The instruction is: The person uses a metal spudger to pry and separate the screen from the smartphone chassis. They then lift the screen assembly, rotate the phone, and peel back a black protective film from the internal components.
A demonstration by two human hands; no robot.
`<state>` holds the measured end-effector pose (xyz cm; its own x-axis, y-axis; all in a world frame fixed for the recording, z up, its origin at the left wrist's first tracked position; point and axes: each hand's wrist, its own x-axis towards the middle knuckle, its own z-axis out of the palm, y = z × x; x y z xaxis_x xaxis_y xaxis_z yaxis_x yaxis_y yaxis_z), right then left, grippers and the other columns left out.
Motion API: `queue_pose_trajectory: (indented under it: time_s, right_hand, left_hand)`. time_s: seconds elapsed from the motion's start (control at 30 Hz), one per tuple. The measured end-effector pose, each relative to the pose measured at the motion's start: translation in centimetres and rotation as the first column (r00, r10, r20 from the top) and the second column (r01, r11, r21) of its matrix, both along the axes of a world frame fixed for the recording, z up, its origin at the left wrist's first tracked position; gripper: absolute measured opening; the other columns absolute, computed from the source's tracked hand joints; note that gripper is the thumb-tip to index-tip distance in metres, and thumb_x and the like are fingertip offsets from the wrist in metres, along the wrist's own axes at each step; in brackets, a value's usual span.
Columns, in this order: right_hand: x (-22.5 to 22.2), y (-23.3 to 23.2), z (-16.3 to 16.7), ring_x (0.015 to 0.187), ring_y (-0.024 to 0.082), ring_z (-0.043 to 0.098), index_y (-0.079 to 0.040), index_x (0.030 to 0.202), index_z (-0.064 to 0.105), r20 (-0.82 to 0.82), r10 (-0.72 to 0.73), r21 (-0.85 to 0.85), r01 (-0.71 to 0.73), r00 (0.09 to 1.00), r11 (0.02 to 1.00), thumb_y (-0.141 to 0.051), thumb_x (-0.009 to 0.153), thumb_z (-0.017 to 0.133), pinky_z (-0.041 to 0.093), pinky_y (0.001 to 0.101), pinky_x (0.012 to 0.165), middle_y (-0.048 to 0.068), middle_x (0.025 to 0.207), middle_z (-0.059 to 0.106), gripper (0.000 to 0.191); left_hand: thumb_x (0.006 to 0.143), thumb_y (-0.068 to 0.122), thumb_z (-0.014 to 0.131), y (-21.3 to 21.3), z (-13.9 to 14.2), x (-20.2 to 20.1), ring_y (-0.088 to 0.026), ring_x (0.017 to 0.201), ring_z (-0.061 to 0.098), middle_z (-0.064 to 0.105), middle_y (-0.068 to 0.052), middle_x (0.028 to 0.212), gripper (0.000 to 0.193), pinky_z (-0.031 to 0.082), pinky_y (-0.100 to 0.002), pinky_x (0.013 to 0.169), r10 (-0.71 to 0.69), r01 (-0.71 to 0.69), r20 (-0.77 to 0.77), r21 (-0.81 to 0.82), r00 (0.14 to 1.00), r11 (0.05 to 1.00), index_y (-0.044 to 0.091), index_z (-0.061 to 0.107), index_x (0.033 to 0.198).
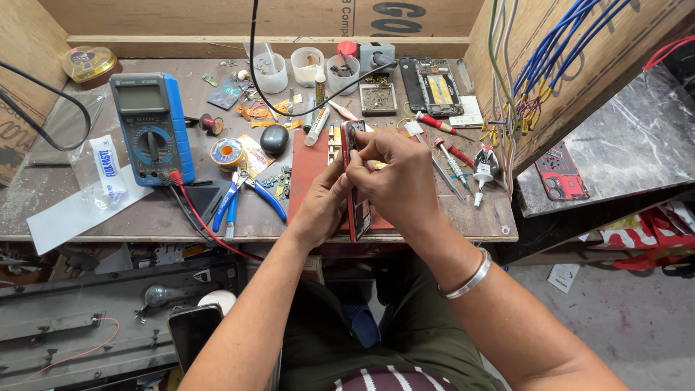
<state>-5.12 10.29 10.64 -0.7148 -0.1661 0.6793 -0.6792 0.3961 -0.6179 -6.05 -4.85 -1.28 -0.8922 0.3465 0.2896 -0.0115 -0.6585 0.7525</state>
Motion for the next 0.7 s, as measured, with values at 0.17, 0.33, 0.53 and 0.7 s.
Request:
queue_pose_trajectory:
  time_s: [0.17,0.33,0.53,0.7]
  right_hand:
    - [-0.04,0.15,0.06,0.085,0.020,0.080,0.002,0.079,0.068,0.022,0.019,-0.021,-0.018,1.000,1.000,-0.005,0.081,0.079,0.061,0.0307,0.069,0.015,0.089,0.077,0.013]
    - [-0.03,0.18,0.15,0.089,0.021,0.080,0.003,0.080,0.068,0.037,0.046,-0.031,-0.045,0.998,0.999,-0.004,0.080,0.078,0.062,0.0309,0.069,0.016,0.086,0.077,0.013]
    - [-0.06,0.09,0.07,0.090,0.022,0.080,0.004,0.079,0.066,-0.017,0.013,0.020,-0.013,1.000,1.000,-0.003,0.080,0.078,0.062,0.0324,0.071,0.016,0.085,0.075,0.014]
    - [0.03,-0.05,0.21,0.099,0.023,0.079,0.003,0.081,0.067,0.009,0.044,-0.033,-0.043,0.999,0.999,-0.004,0.085,0.078,0.063,0.0322,0.075,0.016,0.084,0.076,0.014]
  left_hand:
    - [0.102,0.033,0.067,0.08,0.26,0.10,-0.016,0.110,0.062,0.062,-0.007,0.129,0.067,0.056,-0.034,0.092,-0.009,0.010,0.003,-0.021,1.000,1.000,0.006,0.039,0.157]
    - [0.100,0.033,0.068,-0.01,0.37,0.13,-0.014,0.105,0.061,0.060,-0.006,0.128,0.072,0.056,-0.033,0.089,-0.005,0.006,0.028,-0.052,1.000,0.999,0.010,0.035,0.159]
    - [0.102,0.026,0.071,-0.13,0.00,0.04,-0.012,0.109,0.059,0.059,-0.003,0.129,0.073,0.053,-0.030,0.094,-0.011,0.011,-0.025,-0.028,1.000,1.000,0.007,0.035,0.162]
    - [0.101,0.021,0.072,-0.05,0.14,0.16,-0.014,0.111,0.062,0.062,-0.005,0.128,0.072,0.054,-0.031,0.096,0.039,-0.040,-0.022,-0.048,0.999,0.998,0.003,0.036,0.160]
